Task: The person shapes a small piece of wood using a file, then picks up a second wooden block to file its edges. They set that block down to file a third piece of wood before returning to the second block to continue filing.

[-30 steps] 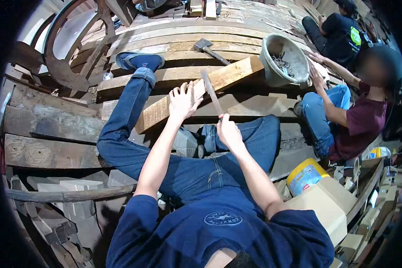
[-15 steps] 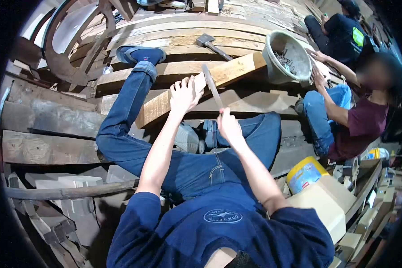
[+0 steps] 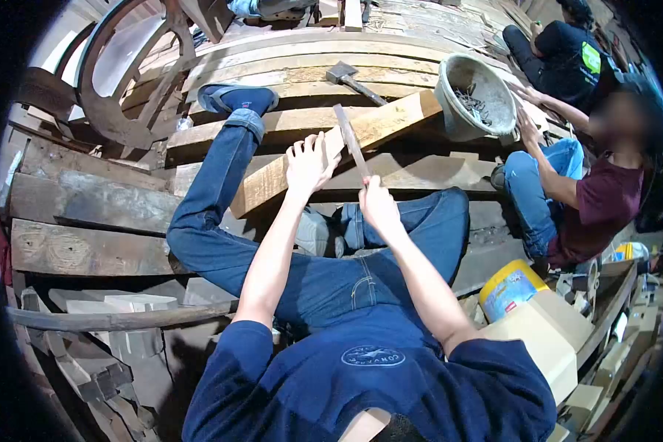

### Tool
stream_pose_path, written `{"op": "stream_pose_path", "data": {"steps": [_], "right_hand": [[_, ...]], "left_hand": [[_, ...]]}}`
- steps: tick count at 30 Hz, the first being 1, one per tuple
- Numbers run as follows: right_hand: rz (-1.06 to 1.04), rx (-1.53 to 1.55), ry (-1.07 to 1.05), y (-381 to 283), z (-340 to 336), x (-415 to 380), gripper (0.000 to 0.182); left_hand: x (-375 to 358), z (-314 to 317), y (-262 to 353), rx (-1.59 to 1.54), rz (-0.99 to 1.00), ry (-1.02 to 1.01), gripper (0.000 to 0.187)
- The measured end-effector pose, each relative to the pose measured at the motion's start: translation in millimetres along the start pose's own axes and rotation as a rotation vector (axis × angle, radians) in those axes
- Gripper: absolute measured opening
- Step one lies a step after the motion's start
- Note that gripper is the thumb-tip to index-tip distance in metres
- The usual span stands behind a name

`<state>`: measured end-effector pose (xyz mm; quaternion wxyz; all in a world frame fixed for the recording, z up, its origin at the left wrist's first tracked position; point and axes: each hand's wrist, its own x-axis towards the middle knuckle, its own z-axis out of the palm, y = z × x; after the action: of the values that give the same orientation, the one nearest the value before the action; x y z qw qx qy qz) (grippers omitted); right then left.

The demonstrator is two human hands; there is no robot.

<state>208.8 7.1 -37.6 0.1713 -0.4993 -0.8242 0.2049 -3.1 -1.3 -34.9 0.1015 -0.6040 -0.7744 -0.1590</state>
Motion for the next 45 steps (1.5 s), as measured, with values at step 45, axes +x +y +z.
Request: {"op": "stream_pose_path", "data": {"steps": [45], "right_hand": [[0.083,0.319,-0.161,2,5,68,0.036]], "left_hand": [[2,-3,2,-0.002,0.002,0.081,0.069]]}}
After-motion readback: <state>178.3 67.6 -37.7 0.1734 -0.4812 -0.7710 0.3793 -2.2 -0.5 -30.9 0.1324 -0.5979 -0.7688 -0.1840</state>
